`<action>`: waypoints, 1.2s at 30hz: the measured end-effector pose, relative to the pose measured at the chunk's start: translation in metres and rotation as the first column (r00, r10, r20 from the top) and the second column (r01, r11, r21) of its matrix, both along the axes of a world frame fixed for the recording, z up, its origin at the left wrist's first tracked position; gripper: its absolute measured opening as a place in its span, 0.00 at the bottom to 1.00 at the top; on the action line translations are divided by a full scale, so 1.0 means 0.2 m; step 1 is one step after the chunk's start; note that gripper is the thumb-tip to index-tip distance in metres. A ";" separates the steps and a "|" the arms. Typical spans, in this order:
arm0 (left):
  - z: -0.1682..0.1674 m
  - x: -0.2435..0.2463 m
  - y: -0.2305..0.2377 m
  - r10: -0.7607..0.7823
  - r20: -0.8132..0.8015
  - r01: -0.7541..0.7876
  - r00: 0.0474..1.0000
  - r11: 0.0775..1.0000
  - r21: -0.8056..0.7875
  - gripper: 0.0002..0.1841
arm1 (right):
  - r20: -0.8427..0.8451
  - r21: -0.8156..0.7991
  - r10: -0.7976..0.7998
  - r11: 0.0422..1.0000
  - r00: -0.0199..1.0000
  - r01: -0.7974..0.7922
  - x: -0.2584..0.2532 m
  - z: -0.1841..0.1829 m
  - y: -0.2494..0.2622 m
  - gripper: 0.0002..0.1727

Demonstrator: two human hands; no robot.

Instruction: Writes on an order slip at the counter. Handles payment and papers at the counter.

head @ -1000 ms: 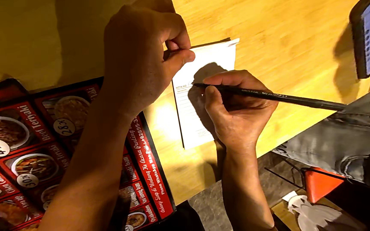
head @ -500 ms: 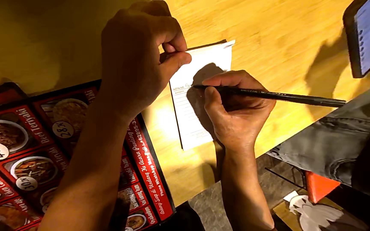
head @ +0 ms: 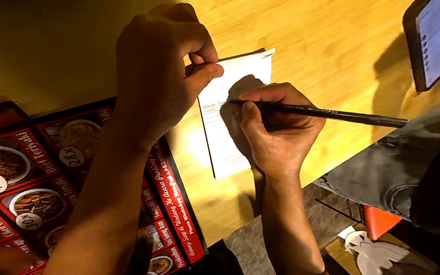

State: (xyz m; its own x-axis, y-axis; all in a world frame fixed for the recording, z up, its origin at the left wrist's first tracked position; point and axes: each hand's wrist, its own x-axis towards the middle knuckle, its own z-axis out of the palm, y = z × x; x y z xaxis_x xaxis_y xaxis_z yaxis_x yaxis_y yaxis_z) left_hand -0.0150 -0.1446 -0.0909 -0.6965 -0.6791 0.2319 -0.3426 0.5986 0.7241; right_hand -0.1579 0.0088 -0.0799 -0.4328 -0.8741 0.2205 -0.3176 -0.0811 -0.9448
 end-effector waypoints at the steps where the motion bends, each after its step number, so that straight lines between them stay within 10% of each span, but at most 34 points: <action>1: 0.00 0.00 0.00 0.000 -0.003 0.000 1.000 1.000 -0.001 0.11 | -0.004 0.003 0.000 1.000 1.000 0.000 0.00 0.00 0.00 0.08; 36: 0.00 0.00 0.00 -0.002 -0.009 0.002 1.000 1.000 -0.005 0.10 | -0.006 -0.022 -0.040 0.999 0.999 0.040 0.00 0.00 0.00 0.08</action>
